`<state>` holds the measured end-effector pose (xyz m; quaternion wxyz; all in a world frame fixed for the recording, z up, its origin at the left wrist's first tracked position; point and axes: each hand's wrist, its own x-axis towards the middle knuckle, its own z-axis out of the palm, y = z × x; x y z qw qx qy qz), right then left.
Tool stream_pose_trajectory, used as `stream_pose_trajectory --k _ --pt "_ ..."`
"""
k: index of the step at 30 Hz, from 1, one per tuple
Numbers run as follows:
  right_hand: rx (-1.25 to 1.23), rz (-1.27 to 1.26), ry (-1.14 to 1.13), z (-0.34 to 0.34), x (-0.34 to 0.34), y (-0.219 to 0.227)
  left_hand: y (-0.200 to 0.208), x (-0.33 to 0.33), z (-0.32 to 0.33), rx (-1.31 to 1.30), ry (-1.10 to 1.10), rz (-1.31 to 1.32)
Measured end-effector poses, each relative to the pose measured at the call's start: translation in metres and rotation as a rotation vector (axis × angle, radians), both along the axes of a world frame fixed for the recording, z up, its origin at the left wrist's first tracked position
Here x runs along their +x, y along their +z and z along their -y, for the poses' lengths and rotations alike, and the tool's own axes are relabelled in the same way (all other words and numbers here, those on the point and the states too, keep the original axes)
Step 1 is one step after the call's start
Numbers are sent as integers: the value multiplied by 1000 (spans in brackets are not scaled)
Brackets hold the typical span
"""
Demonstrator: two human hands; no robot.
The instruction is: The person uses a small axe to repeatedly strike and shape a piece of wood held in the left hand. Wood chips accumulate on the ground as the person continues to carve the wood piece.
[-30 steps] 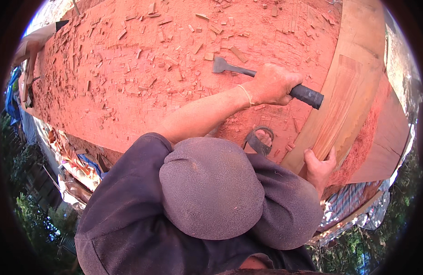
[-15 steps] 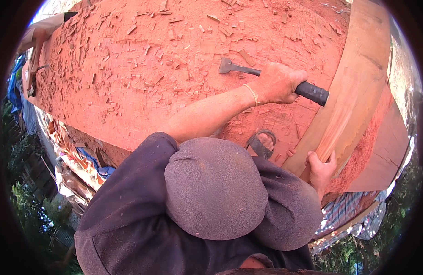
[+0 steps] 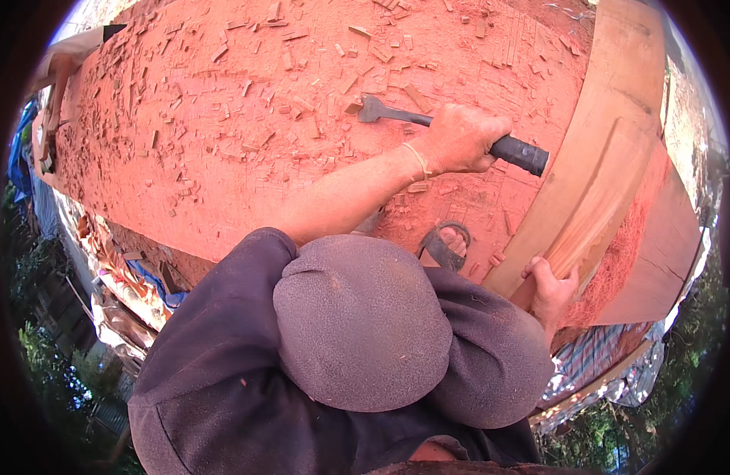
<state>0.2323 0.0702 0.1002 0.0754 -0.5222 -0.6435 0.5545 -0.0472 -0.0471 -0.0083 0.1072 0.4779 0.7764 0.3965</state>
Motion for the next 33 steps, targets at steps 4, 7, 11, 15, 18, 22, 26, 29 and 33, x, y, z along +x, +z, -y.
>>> stream_pose_trajectory --k 4,7,11,15,18,22,26,29,33 --pt "-18 -456 -269 -46 6 61 5 -2 8 33 18 2" --pt "36 -713 -256 -56 -49 92 10 -3 16 23 -80 57" --pt "125 -622 -290 -8 -96 56 11 -14 9 35 -11 51" --pt "170 108 168 20 -58 1 4 -23 -3 -20 -7 72" --pt "200 86 123 -16 -34 21 -2 -20 -7 11 -3 30" --pt "-18 -616 -347 -45 -71 63 -6 -15 -6 31 26 41" --pt "-35 -361 -327 7 -104 8 -6 -19 -3 0 21 -7" --pt "216 90 189 24 -73 -22 -8 -16 1 -165 -52 12" --pt "-4 -16 23 -11 -32 14 -18 -5 4 -102 -56 5"
